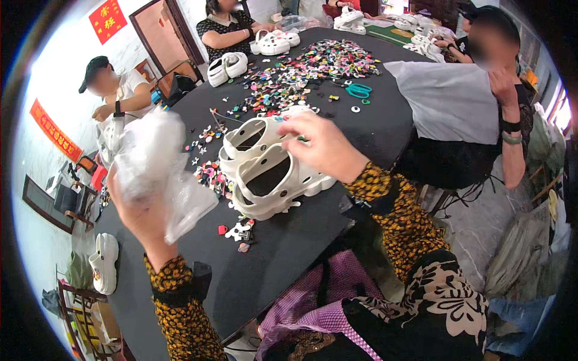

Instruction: Assembling decorative charms onto white clogs in a workshop setting.

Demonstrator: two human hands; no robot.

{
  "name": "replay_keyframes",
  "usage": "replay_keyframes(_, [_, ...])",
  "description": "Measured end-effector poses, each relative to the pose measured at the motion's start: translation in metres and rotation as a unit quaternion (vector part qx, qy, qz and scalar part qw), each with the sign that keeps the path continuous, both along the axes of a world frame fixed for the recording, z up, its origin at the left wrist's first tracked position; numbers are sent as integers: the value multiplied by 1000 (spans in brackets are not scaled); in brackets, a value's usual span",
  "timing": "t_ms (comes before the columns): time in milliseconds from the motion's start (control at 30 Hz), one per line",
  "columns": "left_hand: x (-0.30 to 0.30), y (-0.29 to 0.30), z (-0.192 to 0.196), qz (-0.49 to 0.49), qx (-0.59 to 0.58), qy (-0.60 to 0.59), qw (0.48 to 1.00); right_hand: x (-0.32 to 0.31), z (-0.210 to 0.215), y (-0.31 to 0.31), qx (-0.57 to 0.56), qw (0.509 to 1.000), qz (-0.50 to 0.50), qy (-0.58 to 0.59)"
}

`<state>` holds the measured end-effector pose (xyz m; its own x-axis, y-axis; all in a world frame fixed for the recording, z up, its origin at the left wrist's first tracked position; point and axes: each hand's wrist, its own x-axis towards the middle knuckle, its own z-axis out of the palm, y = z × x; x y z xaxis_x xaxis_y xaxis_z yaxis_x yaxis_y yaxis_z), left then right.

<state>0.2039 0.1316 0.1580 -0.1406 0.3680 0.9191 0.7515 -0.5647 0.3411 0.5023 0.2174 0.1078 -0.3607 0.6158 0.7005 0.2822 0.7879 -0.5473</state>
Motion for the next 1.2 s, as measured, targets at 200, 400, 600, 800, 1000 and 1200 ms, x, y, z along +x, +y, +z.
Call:
replay_keyframes(200, [91, 25, -14, 13, -54, 319, 946, -5, -30, 0, -116, 993, -33, -2])
replay_keyframes(400, [115, 41, -48, -7, -195, 469, 862, -4, -55, 2, -51, 998, -28, 35])
replay_keyframes(600, [103, 50, -37, -182, -404, 425, 789, -6, -60, -1, -50, 996, -4, 68])
replay_keyframes(800, [95, 64, -23, -265, -521, 392, 710, 4, -52, -11, -195, 965, 86, 155])
replay_keyframes(1000, [98, 80, -34, -238, -513, 366, 739, -6, -45, -32, 12, 995, 36, 92])
replay_keyframes(1200, [109, 64, -53, -149, -442, 272, 842, -7, -43, -37, 67, 997, 22, -38])
